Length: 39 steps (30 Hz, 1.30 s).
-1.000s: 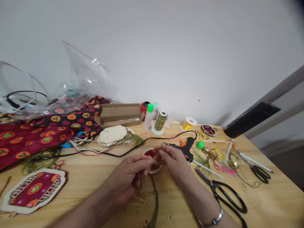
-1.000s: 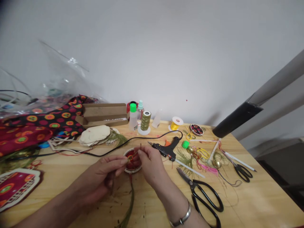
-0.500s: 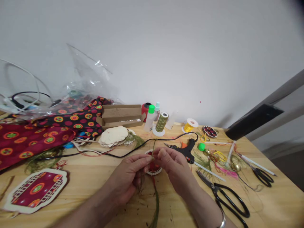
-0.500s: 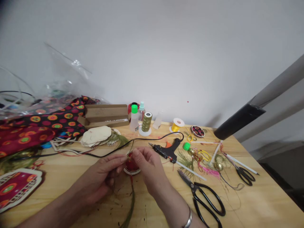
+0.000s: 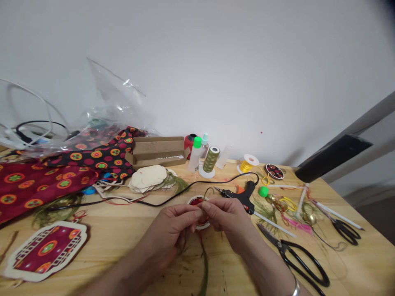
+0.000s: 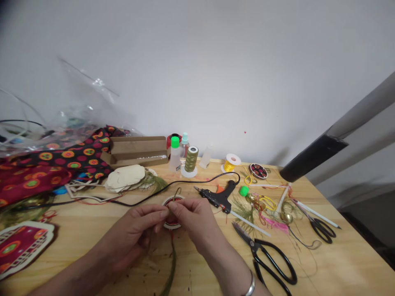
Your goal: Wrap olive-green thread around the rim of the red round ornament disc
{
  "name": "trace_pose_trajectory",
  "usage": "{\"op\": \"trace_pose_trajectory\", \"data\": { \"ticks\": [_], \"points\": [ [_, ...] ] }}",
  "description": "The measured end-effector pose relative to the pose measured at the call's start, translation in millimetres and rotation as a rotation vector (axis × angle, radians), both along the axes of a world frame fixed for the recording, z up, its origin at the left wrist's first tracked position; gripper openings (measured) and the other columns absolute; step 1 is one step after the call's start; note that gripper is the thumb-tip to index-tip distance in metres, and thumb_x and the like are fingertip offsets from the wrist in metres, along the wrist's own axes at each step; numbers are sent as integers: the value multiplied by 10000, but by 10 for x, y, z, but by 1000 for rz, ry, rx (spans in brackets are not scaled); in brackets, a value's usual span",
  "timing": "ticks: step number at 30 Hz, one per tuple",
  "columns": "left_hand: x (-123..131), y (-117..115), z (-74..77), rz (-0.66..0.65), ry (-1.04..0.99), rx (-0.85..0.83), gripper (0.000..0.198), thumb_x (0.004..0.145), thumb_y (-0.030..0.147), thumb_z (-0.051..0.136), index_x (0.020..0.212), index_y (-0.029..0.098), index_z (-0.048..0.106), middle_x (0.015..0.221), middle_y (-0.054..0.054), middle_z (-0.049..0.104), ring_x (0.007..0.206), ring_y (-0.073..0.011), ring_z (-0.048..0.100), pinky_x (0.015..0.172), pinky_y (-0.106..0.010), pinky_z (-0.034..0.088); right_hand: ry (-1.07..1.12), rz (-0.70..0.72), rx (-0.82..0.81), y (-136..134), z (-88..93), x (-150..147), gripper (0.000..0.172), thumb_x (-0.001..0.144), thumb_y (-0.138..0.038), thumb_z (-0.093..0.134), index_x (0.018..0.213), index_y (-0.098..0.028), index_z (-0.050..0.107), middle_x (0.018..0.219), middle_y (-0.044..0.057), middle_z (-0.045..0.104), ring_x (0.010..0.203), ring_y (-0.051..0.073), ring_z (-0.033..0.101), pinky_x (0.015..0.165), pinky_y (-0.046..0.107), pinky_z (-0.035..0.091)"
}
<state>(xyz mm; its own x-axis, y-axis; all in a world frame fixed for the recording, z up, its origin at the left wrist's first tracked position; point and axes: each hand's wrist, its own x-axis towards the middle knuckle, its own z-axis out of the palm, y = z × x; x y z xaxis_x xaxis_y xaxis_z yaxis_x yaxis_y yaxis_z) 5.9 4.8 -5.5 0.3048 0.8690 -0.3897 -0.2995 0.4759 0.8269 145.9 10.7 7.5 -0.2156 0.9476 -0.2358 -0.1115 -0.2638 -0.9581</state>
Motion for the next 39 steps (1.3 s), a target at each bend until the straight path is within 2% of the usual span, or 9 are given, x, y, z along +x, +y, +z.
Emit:
{"op": "trace_pose_trajectory", "data": {
  "ticks": [6, 13, 17, 24, 33, 34, 36, 38, 39],
  "points": [
    [24, 7, 8, -18, -50, 2, 97, 668, 216, 675, 649, 127, 708, 473, 35, 526, 480, -47, 428, 462, -127, 305, 11, -51, -6, 14, -24, 3, 187, 616, -300, 692, 573, -120, 665, 455, -35, 518, 404, 39, 326, 426, 191, 290],
    [23, -7, -12, -27, 11, -7, 131, 675, 250, 673, 619, 132, 689, 458, 47, 486, 407, -26, 324, 377, -144, 182, -103, -101, 25, 31, -82, 22, 174, 591, -276, 693, 544, -116, 645, 496, -9, 564, 467, 72, 424, 485, 210, 329],
    [9, -4, -46, -73, 49, -1, 179, 696, 307, 654, 660, 133, 674, 442, 65, 432, 376, -22, 266, 366, -168, 131, -92, -106, 0, 23, -44, 33, 143, 598, -240, 678, 534, -119, 634, 429, -49, 499, 414, 42, 342, 449, 195, 286],
    [-5, -4, -74, -99, 68, -5, 203, 718, 339, 627, 725, 140, 668, 432, 79, 402, 349, -21, 242, 353, -183, 113, -31, -118, -35, 28, -10, 42, 165, 589, -234, 687, 498, -127, 600, 393, -66, 473, 378, 28, 292, 408, 187, 248],
    [-12, -5, -53, -109, 117, -27, 207, 690, 338, 649, 743, 144, 695, 405, 78, 426, 326, -16, 244, 333, -164, 117, -30, -138, -35, 24, 27, 63, 178, 567, -248, 703, 494, -123, 600, 412, -47, 514, 377, 31, 318, 405, 190, 256],
    [-8, -5, -48, -108, 118, -26, 203, 682, 339, 656, 741, 149, 700, 409, 74, 440, 333, -18, 270, 333, -157, 139, -29, -140, -39, 25, 35, 63, 181, 562, -249, 706, 490, -124, 597, 404, -51, 503, 377, 32, 325, 406, 191, 259],
    [0, -5, -33, -103, 97, -4, 173, 669, 318, 672, 733, 161, 712, 467, 44, 528, 408, -39, 406, 380, -137, 257, -29, -137, -51, 27, 40, 62, 183, 558, -250, 709, 486, -124, 598, 399, -53, 496, 378, 35, 338, 410, 192, 267],
    [6, -7, -15, -99, 80, 43, 141, 662, 292, 680, 724, 173, 724, 600, 2, 636, 591, -93, 541, 539, -156, 387, -28, -130, -57, 29, 29, 60, 176, 559, -251, 710, 493, -121, 610, 410, -47, 511, 382, 37, 351, 419, 192, 281],
    [7, -7, -7, -98, 83, 68, 134, 662, 285, 680, 724, 177, 729, 660, -12, 666, 678, -122, 569, 625, -182, 412, -25, -125, -56, 29, 18, 59, 175, 562, -253, 709, 497, -120, 616, 420, -40, 525, 388, 40, 364, 427, 193, 291]
  ]
}}
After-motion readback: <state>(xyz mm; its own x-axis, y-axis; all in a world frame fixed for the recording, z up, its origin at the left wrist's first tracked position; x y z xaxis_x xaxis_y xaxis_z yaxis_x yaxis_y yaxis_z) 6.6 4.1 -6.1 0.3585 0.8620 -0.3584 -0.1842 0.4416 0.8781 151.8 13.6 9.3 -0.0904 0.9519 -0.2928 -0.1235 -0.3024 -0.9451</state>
